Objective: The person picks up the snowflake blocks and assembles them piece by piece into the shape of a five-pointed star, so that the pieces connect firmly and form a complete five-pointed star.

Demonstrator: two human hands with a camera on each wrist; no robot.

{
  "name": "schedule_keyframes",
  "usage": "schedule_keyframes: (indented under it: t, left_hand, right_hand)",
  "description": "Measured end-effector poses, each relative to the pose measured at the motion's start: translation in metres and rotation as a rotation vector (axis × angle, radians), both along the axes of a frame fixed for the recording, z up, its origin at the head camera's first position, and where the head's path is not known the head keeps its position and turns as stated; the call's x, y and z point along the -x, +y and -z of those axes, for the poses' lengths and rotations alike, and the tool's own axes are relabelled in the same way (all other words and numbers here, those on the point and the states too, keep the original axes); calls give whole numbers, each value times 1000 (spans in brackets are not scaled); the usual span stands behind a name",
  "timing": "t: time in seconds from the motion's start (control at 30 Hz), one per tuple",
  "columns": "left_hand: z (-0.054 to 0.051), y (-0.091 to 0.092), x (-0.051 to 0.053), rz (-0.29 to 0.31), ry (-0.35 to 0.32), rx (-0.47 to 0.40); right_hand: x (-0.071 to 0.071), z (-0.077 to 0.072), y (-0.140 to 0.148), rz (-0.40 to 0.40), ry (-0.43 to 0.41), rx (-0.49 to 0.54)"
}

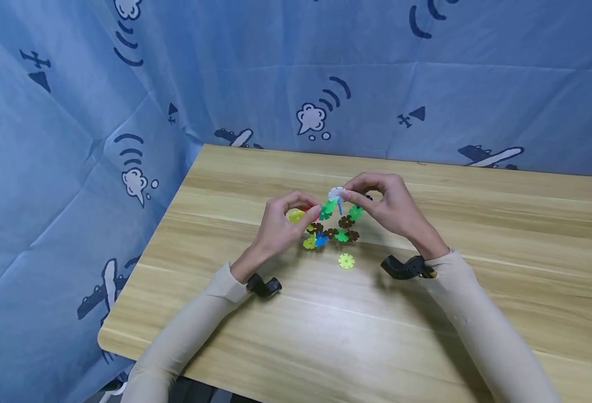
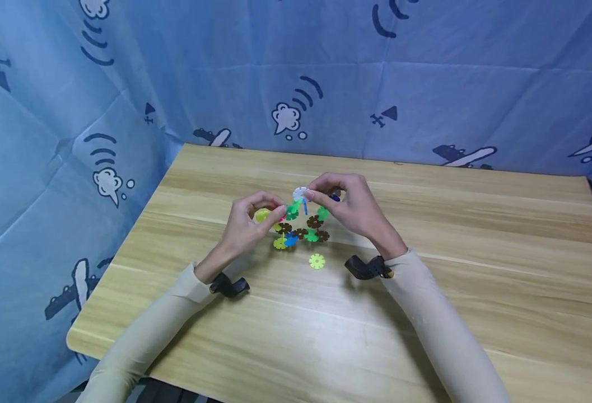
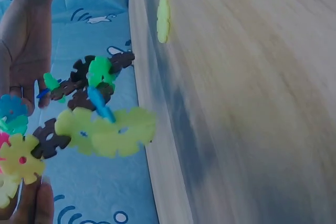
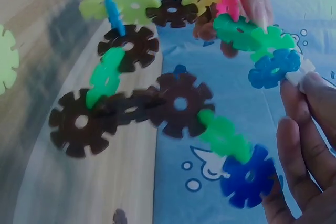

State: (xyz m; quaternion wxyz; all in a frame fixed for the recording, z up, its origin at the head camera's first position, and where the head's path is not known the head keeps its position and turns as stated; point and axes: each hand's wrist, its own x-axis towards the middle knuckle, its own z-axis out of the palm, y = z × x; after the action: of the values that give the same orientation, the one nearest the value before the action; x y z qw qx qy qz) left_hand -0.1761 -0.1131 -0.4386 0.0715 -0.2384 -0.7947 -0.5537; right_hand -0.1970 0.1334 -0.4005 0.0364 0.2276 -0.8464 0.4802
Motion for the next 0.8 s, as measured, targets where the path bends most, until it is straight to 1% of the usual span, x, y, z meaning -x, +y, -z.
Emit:
schedule_keyframes:
  t: [0.13,0.23,0.3,0.37,0.53,0.8]
  left_hand:
    - [0,0,-1,30,-26,35]
    - [-2,3,-1,42,-41,91]
    - [-3,5,-1,37,-33,131]
    - [-4,8,-1,30,-19,153]
    - [-5,11,-2,15,7,143]
    - [-8,14,-3,14,15,142]
  right_hand:
    - [-2,1,-2,-7,29,-14]
    - [-4,2,-5,-18,36,-22]
    - [-5,2,-7,-20,39,-26]
    - [-6,3,-8,-15,38,-35]
    - [-10,4,-9,-1,31,-38]
    - [-13,3,0,8,22,-5]
